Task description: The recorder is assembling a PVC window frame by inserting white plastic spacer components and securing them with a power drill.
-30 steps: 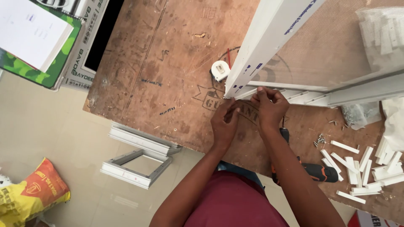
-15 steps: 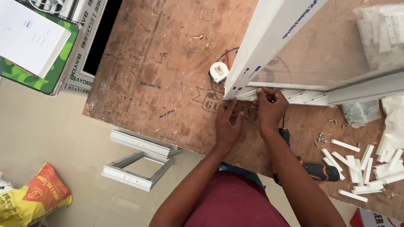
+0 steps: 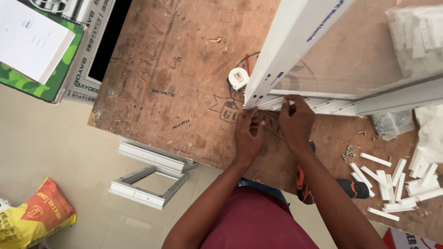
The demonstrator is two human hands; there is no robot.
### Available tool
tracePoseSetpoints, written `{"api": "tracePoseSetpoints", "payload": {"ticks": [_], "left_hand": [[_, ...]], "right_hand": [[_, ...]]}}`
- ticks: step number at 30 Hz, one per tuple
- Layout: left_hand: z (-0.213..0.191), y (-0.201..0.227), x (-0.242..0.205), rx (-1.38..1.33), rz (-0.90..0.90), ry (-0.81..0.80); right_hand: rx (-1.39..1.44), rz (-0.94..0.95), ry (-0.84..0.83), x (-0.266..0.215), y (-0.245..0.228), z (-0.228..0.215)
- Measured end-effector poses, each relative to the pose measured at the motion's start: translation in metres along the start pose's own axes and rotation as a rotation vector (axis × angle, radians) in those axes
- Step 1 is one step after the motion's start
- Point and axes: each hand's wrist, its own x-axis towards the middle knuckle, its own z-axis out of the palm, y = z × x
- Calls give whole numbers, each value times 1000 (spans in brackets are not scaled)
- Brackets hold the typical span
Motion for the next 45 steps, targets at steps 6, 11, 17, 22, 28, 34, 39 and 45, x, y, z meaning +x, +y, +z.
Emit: {"api": "tracePoseSetpoints", "payload": {"ticks": [6,11,17,22,28,34,39,45], "left_hand": [[-4,8,-1,9,22,-11],[-3,7,-3,42,-7,1],[-1,6,-1,67,1,-3],[-3,9,2,67,-22,-20],[-6,3,2,63,94,-31],[-11,12,3,16,25,-65],[-8,8,0,19,27,13],[-11,13,0,171,65,12]], "right_hand": [[-38,-16,-76,2,5,-3],[-70,-45,-104,1,4,-4],[-145,-141,-99,1,7,-3],[-153,-120,-106,-2,1,-6],[-11,-362,-280,-3,-14,-7],[-139,-285,-440,3,-2,-3],[-132,-302,-451,5,7,1],[-149,-293,-455,6,4,0]]}}
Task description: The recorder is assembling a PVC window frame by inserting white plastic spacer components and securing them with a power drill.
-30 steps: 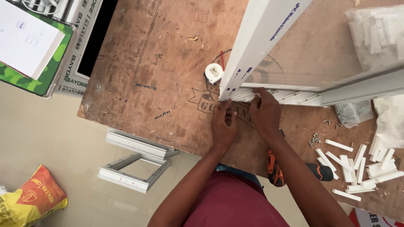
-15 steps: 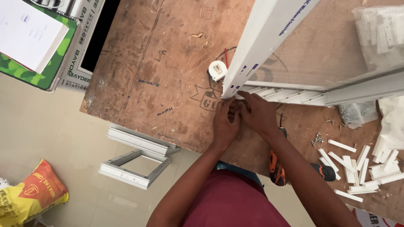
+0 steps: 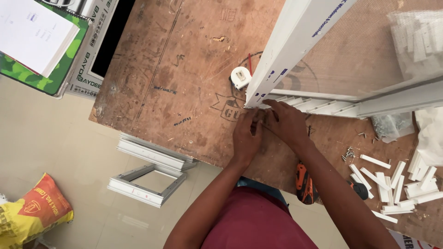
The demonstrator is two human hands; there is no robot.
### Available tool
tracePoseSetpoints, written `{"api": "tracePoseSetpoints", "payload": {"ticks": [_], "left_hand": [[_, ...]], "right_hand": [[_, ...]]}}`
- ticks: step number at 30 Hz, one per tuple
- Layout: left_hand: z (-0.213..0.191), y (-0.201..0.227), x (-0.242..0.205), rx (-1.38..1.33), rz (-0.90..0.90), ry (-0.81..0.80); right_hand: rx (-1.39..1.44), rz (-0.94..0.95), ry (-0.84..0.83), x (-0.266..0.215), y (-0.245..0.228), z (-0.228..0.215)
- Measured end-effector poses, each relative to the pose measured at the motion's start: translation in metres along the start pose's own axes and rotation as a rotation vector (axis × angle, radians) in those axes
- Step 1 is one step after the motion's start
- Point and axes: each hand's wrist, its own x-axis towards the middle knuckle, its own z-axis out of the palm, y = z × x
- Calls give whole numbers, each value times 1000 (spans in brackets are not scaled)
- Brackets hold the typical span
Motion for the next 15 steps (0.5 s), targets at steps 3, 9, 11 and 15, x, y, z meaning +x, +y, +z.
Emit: {"api": "tracePoseSetpoints", "payload": {"ticks": [3,9,11,15], "left_hand": [[-1,3,0,9,18,-6],[-4,2,0,-32,13,-45],[-3,1,1,-30,-1,-55],[-4,0,2,-52,-26,-72]], "right_hand": [[-20,7,15,1,-1,3],[-179,9,-82,7,-7,0],[-170,-9,-70,8,-4,1],[-155,-51,-69,13,-3,-1]]}}
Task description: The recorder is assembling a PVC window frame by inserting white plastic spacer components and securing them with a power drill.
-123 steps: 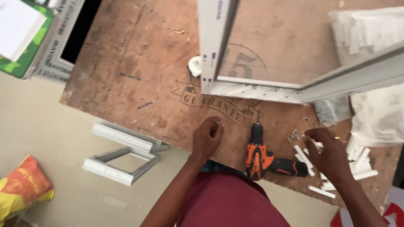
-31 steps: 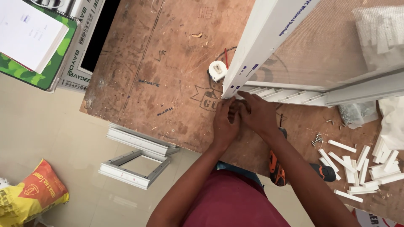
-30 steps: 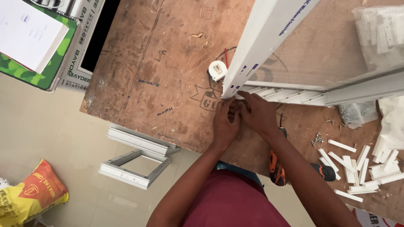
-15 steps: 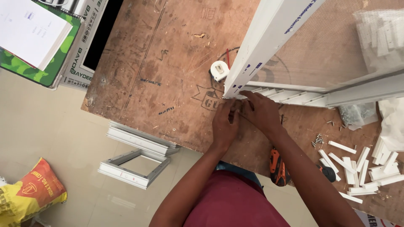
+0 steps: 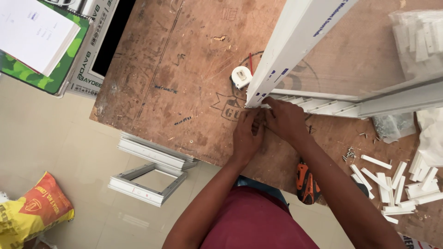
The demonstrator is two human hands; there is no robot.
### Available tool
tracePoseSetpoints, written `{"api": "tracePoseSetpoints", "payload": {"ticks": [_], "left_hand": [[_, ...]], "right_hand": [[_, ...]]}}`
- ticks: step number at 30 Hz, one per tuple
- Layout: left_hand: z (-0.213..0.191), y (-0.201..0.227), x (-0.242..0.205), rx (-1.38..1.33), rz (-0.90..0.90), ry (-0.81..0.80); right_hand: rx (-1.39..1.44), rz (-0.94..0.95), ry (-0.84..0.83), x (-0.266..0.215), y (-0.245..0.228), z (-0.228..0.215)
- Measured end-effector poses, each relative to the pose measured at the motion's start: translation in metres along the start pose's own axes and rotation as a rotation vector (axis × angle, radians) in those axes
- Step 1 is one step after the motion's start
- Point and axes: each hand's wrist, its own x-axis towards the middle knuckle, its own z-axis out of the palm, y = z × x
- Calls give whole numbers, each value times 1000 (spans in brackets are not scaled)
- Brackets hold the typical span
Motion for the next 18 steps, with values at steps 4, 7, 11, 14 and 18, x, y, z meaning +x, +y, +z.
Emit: {"api": "tracePoseSetpoints", "payload": {"ticks": [4,7,11,14,18], "left_hand": [[1,0,-1,29,88,34],[1,1,-1,93,10,-18],[3,0,-1,111,24,-33],[3,-2,-1,153,75,-31],[-1,2,1,152,82,-48]], "right_hand": [[58,-21,26,2,2,-3],[57,-43,-4,2,8,-1],[72,-30,-20,2,9,-4],[76,-20,-40,1,16,2],[165,213,-157,2,-12,-29]]}}
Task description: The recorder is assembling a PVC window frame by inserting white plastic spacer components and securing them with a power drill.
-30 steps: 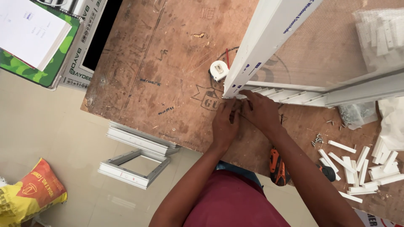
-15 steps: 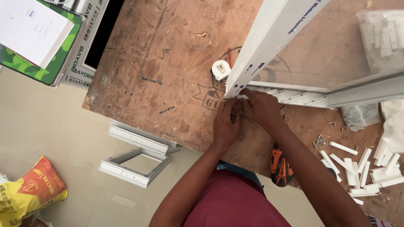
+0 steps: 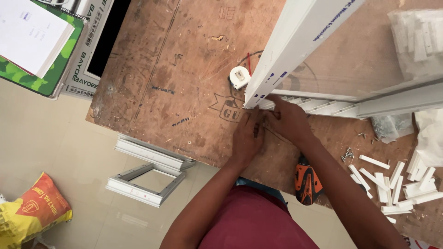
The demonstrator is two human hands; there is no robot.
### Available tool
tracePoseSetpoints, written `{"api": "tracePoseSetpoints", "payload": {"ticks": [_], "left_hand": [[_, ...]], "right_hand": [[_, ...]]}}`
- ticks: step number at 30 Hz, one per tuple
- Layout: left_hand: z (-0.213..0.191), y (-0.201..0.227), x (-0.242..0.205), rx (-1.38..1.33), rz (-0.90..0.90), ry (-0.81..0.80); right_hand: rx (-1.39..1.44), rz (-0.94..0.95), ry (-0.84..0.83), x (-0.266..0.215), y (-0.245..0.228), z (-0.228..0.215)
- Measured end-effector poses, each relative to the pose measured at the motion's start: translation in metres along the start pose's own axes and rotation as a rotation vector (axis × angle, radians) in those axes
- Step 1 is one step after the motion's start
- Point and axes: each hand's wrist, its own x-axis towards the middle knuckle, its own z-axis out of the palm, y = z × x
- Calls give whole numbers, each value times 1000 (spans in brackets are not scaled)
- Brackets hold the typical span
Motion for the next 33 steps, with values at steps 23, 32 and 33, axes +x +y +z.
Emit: {"api": "tracePoseSetpoints", "payload": {"ticks": [23,32,33], "left_hand": [[8,-6,4,174,99,4],[13,-3,6,195,93,68],[13,-3,6,194,90,73]], "right_hand": [[195,-73,444,-51,43,11],[222,-52,496,-86,58,11],[220,-65,501,-85,56,10]]}}
